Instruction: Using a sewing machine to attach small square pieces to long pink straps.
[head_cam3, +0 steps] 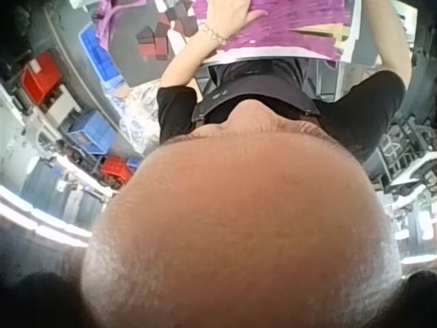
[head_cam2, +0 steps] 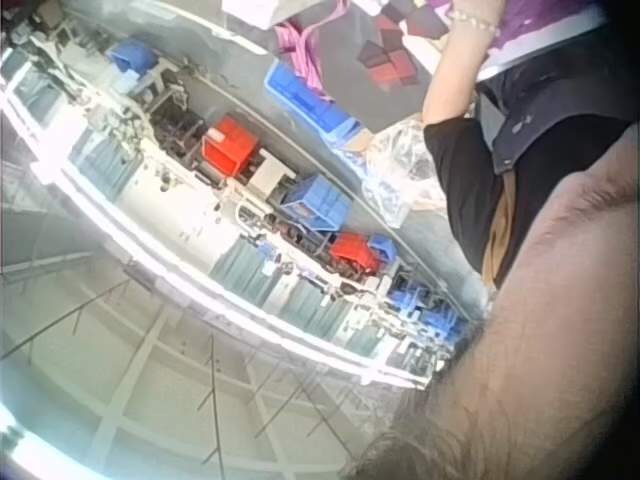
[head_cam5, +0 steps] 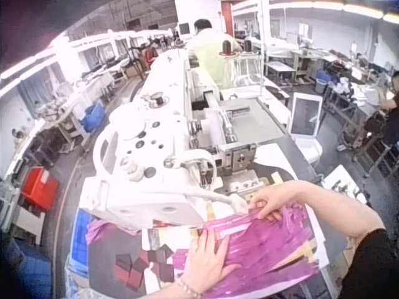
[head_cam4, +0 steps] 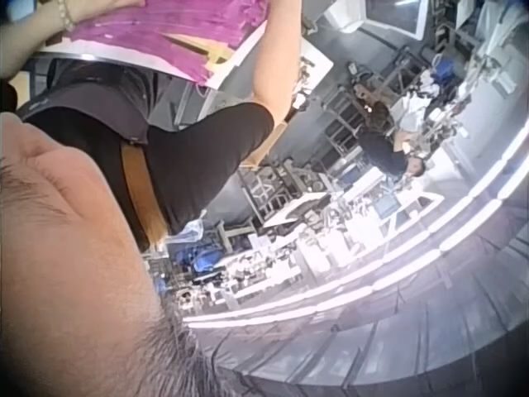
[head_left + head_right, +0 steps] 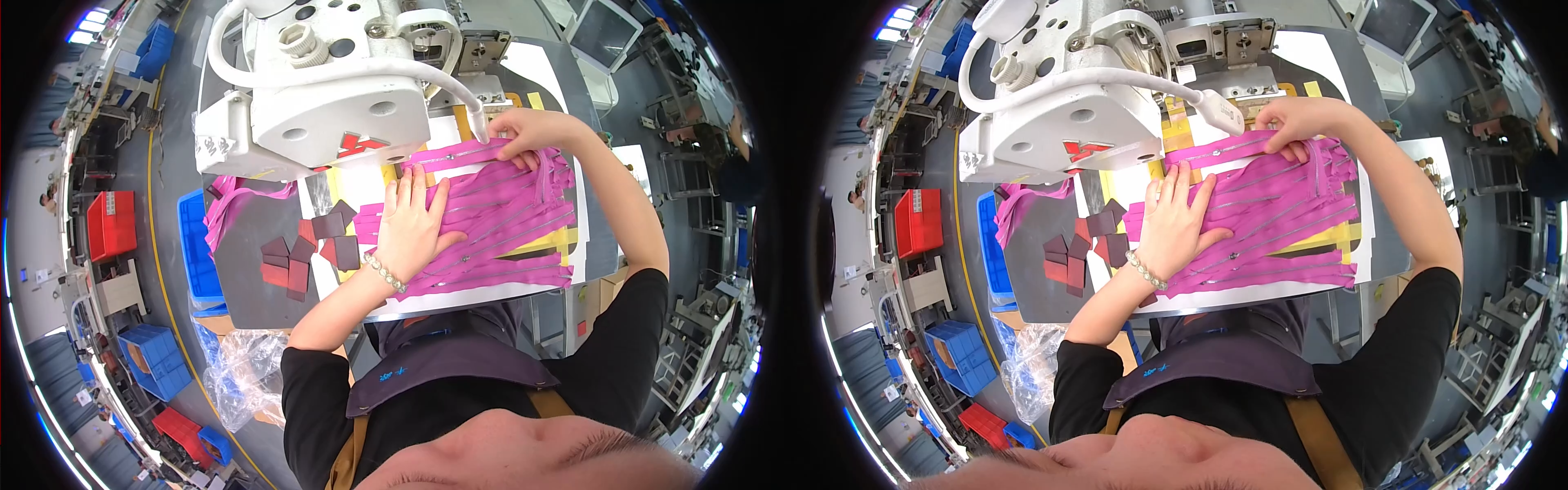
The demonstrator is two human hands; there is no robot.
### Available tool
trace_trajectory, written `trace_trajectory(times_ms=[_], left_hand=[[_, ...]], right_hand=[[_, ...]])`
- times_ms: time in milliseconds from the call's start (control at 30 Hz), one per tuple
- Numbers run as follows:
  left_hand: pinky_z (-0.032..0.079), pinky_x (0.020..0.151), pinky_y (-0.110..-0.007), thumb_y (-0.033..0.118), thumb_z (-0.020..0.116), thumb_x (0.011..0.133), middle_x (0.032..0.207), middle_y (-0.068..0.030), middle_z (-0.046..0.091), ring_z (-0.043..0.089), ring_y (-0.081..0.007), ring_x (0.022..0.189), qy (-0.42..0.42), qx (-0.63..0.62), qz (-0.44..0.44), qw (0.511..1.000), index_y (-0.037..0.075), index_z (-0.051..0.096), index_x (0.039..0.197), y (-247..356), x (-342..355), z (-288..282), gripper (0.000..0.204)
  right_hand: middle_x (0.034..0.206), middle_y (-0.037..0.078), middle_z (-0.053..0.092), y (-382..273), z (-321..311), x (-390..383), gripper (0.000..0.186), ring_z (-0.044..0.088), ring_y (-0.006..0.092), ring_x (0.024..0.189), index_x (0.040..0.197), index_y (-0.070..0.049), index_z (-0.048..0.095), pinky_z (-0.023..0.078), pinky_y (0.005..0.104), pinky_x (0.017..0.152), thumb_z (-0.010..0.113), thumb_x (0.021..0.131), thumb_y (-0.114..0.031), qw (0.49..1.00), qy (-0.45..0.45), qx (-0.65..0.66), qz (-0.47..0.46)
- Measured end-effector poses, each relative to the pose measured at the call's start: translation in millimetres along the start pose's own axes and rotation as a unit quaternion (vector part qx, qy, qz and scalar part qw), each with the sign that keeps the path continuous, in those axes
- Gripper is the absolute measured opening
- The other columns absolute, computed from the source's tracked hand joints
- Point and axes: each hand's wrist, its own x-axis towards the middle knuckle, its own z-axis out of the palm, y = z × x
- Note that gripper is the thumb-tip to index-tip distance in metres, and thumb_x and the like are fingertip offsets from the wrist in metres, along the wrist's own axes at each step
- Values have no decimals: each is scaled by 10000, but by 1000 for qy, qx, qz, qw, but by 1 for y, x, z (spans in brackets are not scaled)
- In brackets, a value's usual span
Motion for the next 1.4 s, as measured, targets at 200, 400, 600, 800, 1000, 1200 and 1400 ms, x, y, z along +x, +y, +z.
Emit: trace_trajectory(times_ms=[200,400,600,800,1000,1200,1400], left_hand=[[288,1003,-493,589,673,689,1287,-271,457,411,-396,1231,-7,-5,0,1000,72,480,1318,0,1,1,837],[281,1005,-499,594,673,688,1327,-273,425,397,-392,1242,-22,0,-4,1000,84,472,1328,2,-3,1,843],[257,1027,-506,567,671,720,1373,-272,383,362,-383,1287,-37,-43,1,998,97,458,1340,-10,-9,-4,807],[285,1016,-477,421,708,751,1372,-134,450,416,-278,1272,-13,-131,66,989,129,563,1233,-19,-5,-18,582],[342,972,-406,295,749,728,1282,-77,539,516,-243,1169,68,-236,99,964,140,640,1117,-30,-18,-25,432],[347,1007,-421,351,710,763,1311,-114,515,491,-256,1212,37,-157,87,983,122,595,1180,-25,-21,-16,490],[348,1030,-452,409,703,751,1340,-157,480,459,-281,1251,3,-123,78,989,71,571,1191,-29,-17,-9,571]], right_hand=[[699,78,667,11,-33,-45,167,664,154,617,906,23,630,519,262,566,667,768,-64,991,-10,-131,4],[841,90,695,35,-49,-63,206,682,189,736,900,-47,659,520,306,597,705,721,-136,958,74,-231,153],[858,143,626,2,18,2,163,603,318,822,852,-35,620,462,408,683,591,785,-180,884,343,-298,-112],[952,123,571,13,69,87,302,562,339,883,1011,-38,520,466,397,769,637,747,-130,794,467,-189,-340],[1038,101,582,3,78,82,230,553,304,939,986,-78,579,450,413,839,590,759,-43,820,410,-52,-396],[1126,60,612,-8,86,34,207,575,297,982,948,-89,643,452,406,890,677,747,-48,828,358,-207,-379],[1180,62,623,13,82,33,330,602,289,1044,1084,-108,653,483,383,897,627,770,-10,825,309,-303,-364]])
